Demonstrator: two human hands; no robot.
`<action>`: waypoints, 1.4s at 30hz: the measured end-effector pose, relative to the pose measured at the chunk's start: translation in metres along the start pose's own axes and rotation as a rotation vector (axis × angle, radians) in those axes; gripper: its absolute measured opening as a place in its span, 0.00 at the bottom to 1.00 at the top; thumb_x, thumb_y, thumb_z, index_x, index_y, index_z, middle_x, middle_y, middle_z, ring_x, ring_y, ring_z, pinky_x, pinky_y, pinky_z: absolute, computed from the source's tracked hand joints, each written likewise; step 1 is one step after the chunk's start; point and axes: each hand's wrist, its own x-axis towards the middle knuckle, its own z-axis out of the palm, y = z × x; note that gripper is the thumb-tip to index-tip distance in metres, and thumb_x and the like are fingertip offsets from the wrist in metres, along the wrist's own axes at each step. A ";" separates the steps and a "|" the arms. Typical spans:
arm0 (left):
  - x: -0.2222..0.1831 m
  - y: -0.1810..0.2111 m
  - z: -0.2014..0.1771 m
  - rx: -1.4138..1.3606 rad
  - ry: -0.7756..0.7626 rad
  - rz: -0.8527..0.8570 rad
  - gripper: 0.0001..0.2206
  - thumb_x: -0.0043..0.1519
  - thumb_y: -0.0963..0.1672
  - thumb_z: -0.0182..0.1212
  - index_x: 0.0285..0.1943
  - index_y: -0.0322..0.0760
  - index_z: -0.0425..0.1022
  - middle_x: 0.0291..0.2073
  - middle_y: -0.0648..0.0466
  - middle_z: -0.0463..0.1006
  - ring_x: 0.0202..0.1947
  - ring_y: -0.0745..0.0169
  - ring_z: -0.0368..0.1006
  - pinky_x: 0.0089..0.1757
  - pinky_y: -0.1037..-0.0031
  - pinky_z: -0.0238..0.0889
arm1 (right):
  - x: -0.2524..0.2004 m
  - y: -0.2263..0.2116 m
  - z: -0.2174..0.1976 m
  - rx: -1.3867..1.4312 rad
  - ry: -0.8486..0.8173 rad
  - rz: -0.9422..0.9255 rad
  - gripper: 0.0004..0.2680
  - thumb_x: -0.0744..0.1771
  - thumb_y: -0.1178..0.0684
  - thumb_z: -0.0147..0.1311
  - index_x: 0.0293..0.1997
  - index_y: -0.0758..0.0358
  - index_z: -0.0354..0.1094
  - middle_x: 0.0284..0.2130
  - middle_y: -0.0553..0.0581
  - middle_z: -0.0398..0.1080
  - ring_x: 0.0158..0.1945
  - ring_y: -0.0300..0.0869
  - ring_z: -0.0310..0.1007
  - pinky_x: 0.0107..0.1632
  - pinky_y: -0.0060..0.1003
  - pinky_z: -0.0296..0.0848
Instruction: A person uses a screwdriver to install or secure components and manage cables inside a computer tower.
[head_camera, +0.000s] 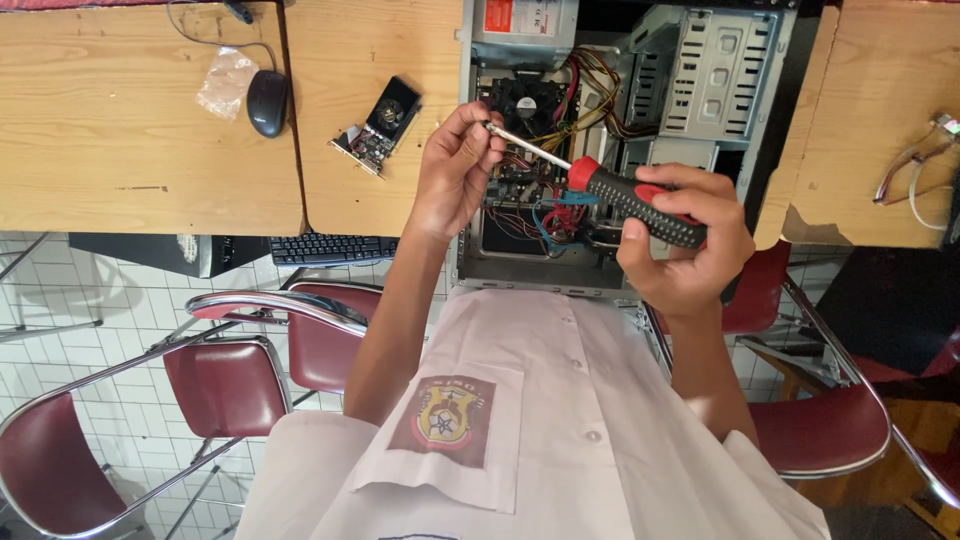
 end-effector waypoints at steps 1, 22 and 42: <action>-0.001 0.001 0.003 0.031 -0.011 0.009 0.07 0.71 0.39 0.56 0.55 0.28 0.68 0.46 0.44 0.76 0.43 0.60 0.84 0.47 0.79 0.81 | 0.001 -0.001 -0.001 -0.015 -0.006 0.003 0.08 0.69 0.58 0.61 0.43 0.70 0.64 0.43 0.70 0.74 0.47 0.58 0.77 0.48 0.46 0.76; -0.034 -0.197 -0.072 1.793 -0.446 -0.014 0.19 0.73 0.50 0.49 0.64 0.35 0.75 0.53 0.36 0.77 0.52 0.28 0.77 0.40 0.45 0.77 | -0.047 0.078 -0.025 -0.216 -0.382 0.299 0.08 0.67 0.72 0.58 0.49 0.76 0.66 0.39 0.76 0.69 0.34 0.66 0.75 0.28 0.49 0.74; -0.056 -0.154 -0.055 1.805 -0.536 -0.130 0.18 0.71 0.46 0.53 0.63 0.29 0.75 0.61 0.36 0.75 0.55 0.27 0.76 0.41 0.45 0.79 | -0.111 0.142 0.008 -0.343 -0.647 0.361 0.06 0.70 0.61 0.55 0.51 0.65 0.65 0.43 0.66 0.67 0.32 0.60 0.76 0.27 0.50 0.80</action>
